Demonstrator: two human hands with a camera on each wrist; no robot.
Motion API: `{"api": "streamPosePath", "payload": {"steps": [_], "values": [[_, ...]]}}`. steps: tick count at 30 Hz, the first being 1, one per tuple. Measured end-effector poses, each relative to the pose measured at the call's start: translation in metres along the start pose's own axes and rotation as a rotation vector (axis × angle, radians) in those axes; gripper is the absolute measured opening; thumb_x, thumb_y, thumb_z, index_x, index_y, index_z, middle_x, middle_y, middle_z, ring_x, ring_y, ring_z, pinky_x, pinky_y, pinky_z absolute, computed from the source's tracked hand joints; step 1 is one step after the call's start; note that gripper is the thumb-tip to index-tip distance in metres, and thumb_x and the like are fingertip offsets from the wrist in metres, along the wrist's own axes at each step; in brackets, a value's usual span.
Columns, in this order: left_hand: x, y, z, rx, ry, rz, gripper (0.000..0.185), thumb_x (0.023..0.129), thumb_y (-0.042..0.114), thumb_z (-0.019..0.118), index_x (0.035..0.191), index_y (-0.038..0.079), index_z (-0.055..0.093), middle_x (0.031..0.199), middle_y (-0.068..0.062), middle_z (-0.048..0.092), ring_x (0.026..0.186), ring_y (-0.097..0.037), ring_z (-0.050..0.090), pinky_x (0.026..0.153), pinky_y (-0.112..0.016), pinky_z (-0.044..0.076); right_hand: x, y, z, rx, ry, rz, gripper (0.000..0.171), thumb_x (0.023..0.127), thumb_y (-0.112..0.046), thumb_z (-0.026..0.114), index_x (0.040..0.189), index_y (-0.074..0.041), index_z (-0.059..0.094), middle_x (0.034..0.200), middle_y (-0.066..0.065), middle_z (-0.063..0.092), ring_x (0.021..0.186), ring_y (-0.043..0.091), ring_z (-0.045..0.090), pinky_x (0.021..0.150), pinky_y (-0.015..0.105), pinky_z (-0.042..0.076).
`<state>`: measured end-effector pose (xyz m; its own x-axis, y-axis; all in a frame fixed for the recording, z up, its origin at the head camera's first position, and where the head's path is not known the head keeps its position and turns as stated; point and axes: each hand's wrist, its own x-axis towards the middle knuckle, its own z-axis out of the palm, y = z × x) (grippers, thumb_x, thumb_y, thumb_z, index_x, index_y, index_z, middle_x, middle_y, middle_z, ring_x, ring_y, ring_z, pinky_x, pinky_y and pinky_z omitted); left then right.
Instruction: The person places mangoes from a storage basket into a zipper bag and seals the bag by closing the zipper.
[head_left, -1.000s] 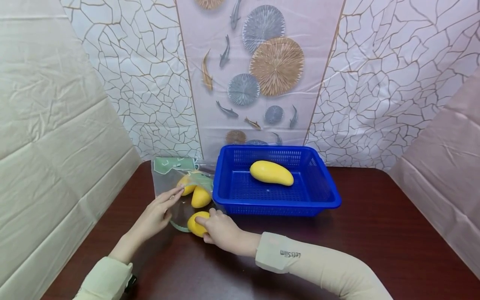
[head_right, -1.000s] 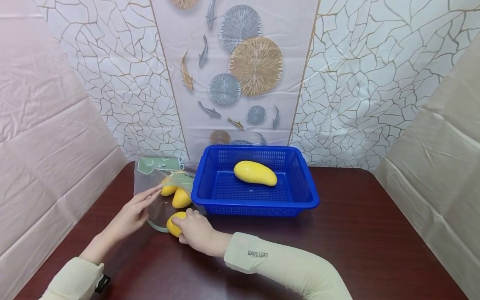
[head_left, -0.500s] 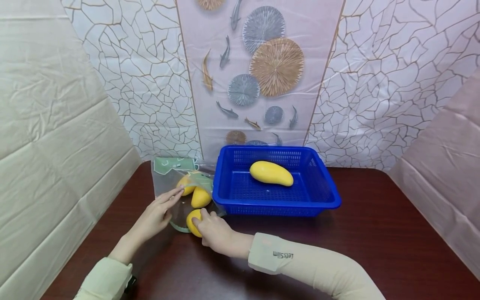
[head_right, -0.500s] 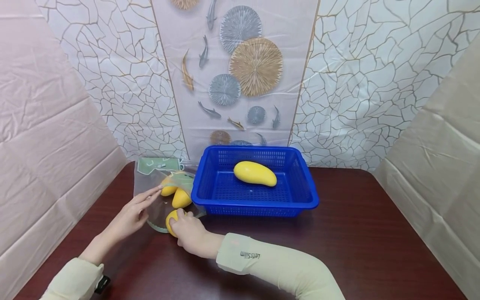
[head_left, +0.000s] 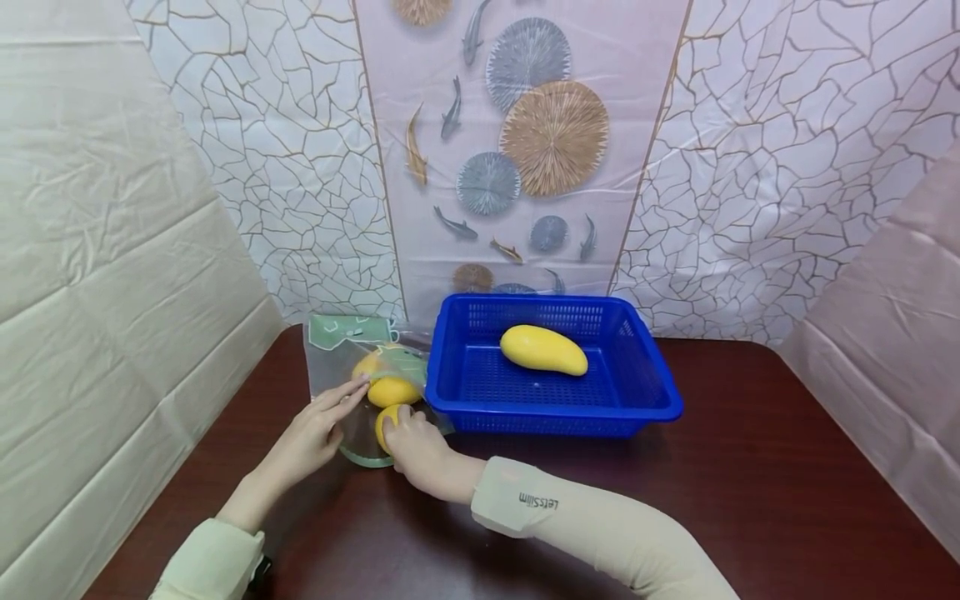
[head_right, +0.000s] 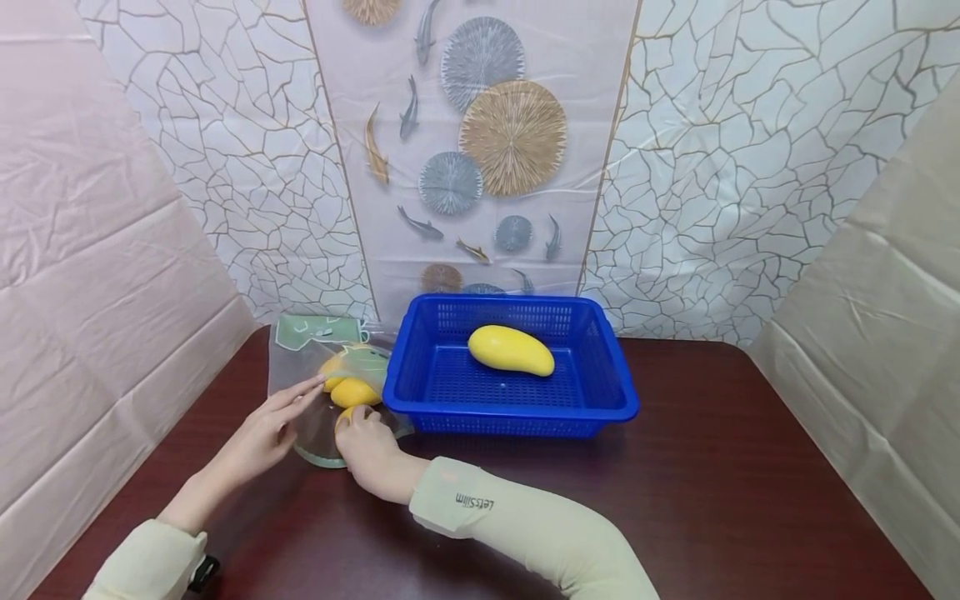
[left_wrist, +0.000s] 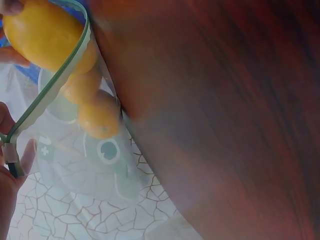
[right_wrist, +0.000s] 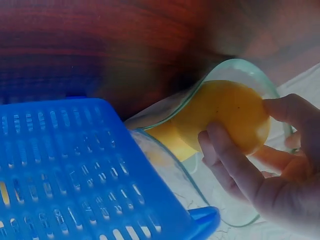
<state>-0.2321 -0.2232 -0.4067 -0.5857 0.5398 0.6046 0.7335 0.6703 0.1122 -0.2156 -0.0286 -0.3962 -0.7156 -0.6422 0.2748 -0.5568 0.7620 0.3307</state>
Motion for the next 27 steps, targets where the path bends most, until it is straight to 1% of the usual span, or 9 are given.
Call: {"api": "streamPosePath", "payload": {"steps": [4, 7, 11, 13, 16, 18, 20, 23, 27], "values": [[0.0, 0.001, 0.001, -0.013, 0.006, 0.004, 0.076, 0.059, -0.024, 0.059, 0.132, -0.003, 0.052, 0.138, -0.016, 0.049, 0.116, -0.031, 0.052, 0.089, -0.059, 0.044, 0.009, -0.004, 0.011, -0.082, 0.099, 0.022, 0.027, 0.085, -0.023, 0.065, 0.11, -0.012, 0.067, 0.097, 0.004, 0.058, 0.068, 0.013, 0.053, 0.052, 0.017, 0.048], [0.0, 0.002, 0.002, -0.017, 0.002, -0.001, 0.08, 0.059, -0.025, 0.058, 0.135, 0.0, 0.05, 0.139, -0.016, 0.049, 0.117, -0.03, 0.051, 0.089, -0.06, 0.044, 0.016, -0.005, 0.018, -0.115, 0.136, 0.017, 0.022, 0.089, -0.015, 0.058, 0.108, -0.013, 0.067, 0.098, 0.003, 0.058, 0.07, 0.013, 0.055, 0.055, 0.018, 0.05], [0.0, 0.002, 0.003, -0.01, 0.008, -0.002, 0.085, 0.059, -0.026, 0.058, 0.137, 0.004, 0.048, 0.14, -0.014, 0.049, 0.121, -0.029, 0.05, 0.09, -0.054, 0.045, 0.021, -0.005, 0.024, -0.079, 0.161, 0.001, 0.022, 0.089, -0.013, 0.058, 0.109, -0.019, 0.066, 0.099, 0.004, 0.059, 0.071, 0.013, 0.058, 0.054, 0.019, 0.051], [0.0, 0.003, 0.003, -0.005, 0.012, 0.001, 0.085, 0.058, -0.026, 0.059, 0.137, 0.004, 0.048, 0.14, -0.013, 0.049, 0.122, -0.028, 0.05, 0.089, -0.051, 0.045, 0.023, -0.007, 0.027, -0.058, 0.189, 0.001, 0.022, 0.088, -0.013, 0.06, 0.107, -0.022, 0.065, 0.097, 0.004, 0.059, 0.067, 0.013, 0.058, 0.049, 0.018, 0.05], [-0.001, 0.002, 0.004, 0.005, 0.024, 0.011, 0.083, 0.057, -0.026, 0.06, 0.135, 0.001, 0.05, 0.141, -0.012, 0.049, 0.119, -0.029, 0.052, 0.088, -0.05, 0.045, 0.027, -0.01, 0.032, -0.095, 0.23, -0.02, 0.025, 0.087, -0.014, 0.059, 0.107, -0.026, 0.067, 0.097, 0.004, 0.062, 0.066, 0.012, 0.058, 0.048, 0.017, 0.049], [-0.001, 0.002, 0.004, 0.007, 0.03, 0.023, 0.081, 0.057, -0.026, 0.06, 0.133, -0.001, 0.051, 0.141, -0.012, 0.048, 0.116, -0.029, 0.053, 0.086, -0.047, 0.046, 0.03, -0.012, 0.035, -0.135, 0.263, -0.025, 0.029, 0.088, -0.014, 0.058, 0.112, -0.025, 0.068, 0.098, 0.005, 0.064, 0.064, 0.012, 0.058, 0.047, 0.016, 0.048], [0.0, 0.001, 0.004, 0.008, 0.037, 0.038, 0.08, 0.056, -0.026, 0.06, 0.132, -0.003, 0.052, 0.141, -0.012, 0.048, 0.113, -0.028, 0.054, 0.082, -0.039, 0.047, 0.033, -0.013, 0.038, -0.179, 0.295, -0.016, 0.033, 0.088, -0.014, 0.056, 0.118, -0.023, 0.066, 0.1, 0.005, 0.066, 0.063, 0.011, 0.059, 0.048, 0.016, 0.048], [0.002, 0.001, 0.005, 0.007, 0.04, 0.055, 0.079, 0.056, -0.026, 0.06, 0.131, -0.004, 0.053, 0.141, -0.012, 0.048, 0.113, -0.028, 0.054, 0.076, -0.029, 0.043, 0.038, -0.016, 0.041, -0.236, 0.331, 0.017, 0.038, 0.089, -0.014, 0.054, 0.126, -0.017, 0.062, 0.101, 0.003, 0.067, 0.063, 0.01, 0.059, 0.049, 0.015, 0.048], [0.004, 0.001, 0.004, 0.018, 0.042, 0.062, 0.076, 0.055, -0.025, 0.061, 0.129, -0.006, 0.054, 0.14, -0.014, 0.049, 0.113, -0.028, 0.054, 0.075, -0.028, 0.044, 0.043, -0.017, 0.042, -0.237, 0.304, 0.037, 0.039, 0.088, -0.015, 0.055, 0.127, -0.014, 0.06, 0.104, 0.003, 0.067, 0.064, 0.009, 0.059, 0.05, 0.015, 0.048]]}}
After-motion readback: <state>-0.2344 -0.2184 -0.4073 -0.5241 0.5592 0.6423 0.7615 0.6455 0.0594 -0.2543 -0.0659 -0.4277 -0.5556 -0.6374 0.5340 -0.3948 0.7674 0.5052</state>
